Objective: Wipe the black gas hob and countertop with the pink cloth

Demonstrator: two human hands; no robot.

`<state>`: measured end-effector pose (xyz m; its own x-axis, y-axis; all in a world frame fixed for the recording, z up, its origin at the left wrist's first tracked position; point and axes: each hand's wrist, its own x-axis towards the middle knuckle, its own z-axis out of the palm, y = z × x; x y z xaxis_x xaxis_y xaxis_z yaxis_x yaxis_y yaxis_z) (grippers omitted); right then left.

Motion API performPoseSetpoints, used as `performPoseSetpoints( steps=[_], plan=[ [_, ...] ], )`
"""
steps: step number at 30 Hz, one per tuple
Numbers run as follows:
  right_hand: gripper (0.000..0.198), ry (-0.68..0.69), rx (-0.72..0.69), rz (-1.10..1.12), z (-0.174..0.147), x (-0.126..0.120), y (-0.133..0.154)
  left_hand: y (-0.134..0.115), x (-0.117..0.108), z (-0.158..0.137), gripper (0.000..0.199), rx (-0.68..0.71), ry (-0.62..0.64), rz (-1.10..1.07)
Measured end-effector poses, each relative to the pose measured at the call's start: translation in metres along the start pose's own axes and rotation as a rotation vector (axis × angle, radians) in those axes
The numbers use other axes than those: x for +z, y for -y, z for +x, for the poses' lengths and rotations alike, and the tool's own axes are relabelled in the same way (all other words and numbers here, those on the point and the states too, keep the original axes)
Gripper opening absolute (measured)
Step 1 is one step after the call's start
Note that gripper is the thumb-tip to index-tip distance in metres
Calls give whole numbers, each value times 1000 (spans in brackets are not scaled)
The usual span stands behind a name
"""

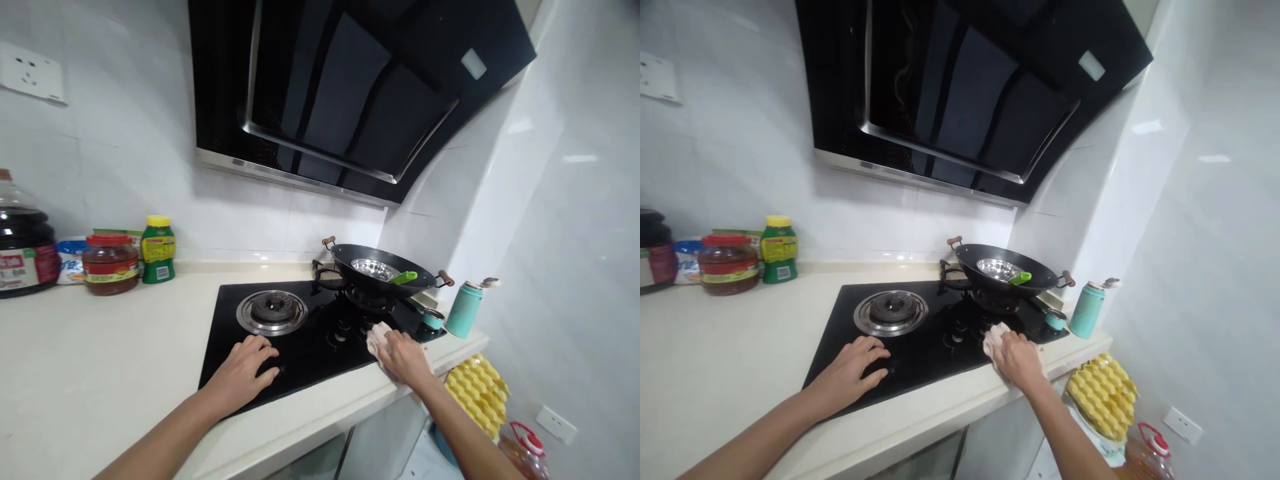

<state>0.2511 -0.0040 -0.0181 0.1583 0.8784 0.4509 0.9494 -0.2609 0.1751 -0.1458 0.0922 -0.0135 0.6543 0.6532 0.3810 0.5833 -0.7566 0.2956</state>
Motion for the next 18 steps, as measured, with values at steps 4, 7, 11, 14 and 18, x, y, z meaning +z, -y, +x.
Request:
performPoseSetpoints(
  steps=[4,7,11,14,18],
  plan=[
    [22,12,-105,82,-17,-13,30,-1,-1,-2,30,-4,-15,-25],
    [19,67,-64,305,-18,-21,45,-2,-1,-3,29,-9,-22,-37],
    [27,38,174,677,6,-28,43,-3,-2,-5,29,-20,-27,-53],
    [42,-53,254,721,39,-32,38,-3,-3,-4,28,-14,-29,-68],
    [55,-38,194,656,86,-31,52,-3,-5,-3,27,-27,-12,-72]
  ],
)
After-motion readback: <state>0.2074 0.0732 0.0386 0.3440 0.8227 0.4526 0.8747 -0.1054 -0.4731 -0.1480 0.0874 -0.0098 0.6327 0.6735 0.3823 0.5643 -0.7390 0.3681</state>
